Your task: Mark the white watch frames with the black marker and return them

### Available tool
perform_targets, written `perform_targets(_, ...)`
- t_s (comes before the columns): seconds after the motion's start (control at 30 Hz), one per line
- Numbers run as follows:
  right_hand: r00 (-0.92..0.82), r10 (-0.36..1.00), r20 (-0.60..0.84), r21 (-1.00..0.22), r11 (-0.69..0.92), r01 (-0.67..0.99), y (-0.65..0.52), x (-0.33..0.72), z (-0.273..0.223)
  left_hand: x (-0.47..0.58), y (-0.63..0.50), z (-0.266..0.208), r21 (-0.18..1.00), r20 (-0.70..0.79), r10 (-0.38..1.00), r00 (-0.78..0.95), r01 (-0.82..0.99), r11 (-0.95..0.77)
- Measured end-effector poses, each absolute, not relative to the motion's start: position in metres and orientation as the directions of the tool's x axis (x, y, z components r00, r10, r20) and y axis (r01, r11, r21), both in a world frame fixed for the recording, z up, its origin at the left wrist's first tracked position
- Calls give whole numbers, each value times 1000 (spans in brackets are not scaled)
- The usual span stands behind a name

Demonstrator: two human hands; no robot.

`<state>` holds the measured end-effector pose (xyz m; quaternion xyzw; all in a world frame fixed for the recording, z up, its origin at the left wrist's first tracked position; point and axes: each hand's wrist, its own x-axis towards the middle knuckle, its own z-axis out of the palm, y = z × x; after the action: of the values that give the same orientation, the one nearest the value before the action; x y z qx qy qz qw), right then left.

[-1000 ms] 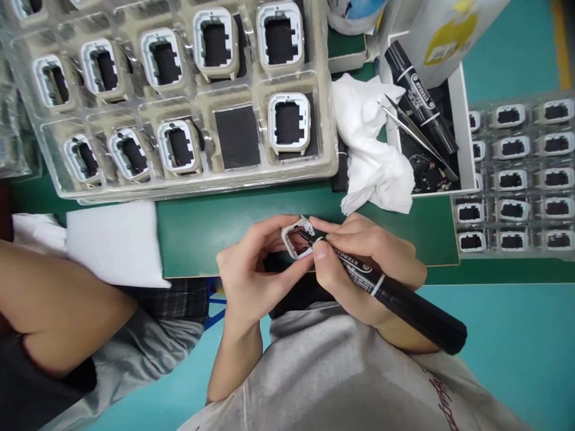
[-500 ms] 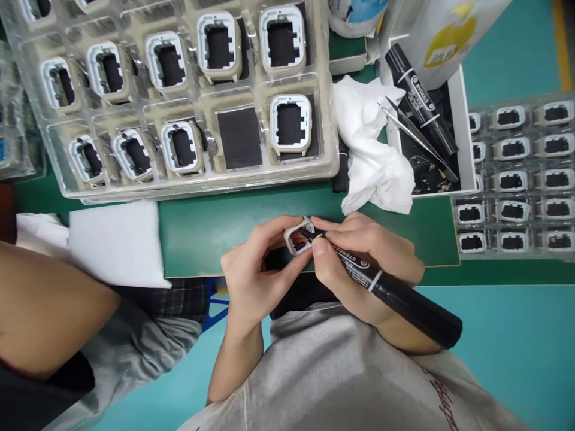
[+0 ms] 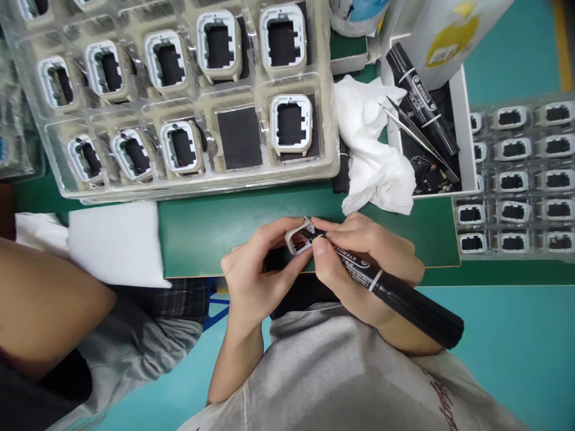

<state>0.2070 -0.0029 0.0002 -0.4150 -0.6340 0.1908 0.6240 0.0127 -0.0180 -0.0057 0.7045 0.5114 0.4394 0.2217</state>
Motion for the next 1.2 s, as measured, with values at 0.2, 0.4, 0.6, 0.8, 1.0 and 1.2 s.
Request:
perform_targets(0.2,117,749,652,-743,600,296,-1,207,1,12,-17,-6,760,403,910,99,518,-393)
perform_targets(0.4,122,746,654,-738,596,317,-1,206,1,13,-17,-5,753,401,911,97,532,-387)
perform_targets(0.6,122,761,637,-754,583,302,-2,206,2,14,-15,-4,762,413,905,105,504,-406)
perform_targets(0.8,128,766,630,-762,577,294,-3,206,1,13,-16,-5,765,412,906,101,503,-403)
perform_targets(1.0,111,769,630,-764,587,268,-4,208,3,12,-15,-3,793,386,919,84,478,-377)
perform_targets(1.2,105,777,620,-773,584,247,-4,211,2,13,-13,1,840,361,930,71,409,-357)
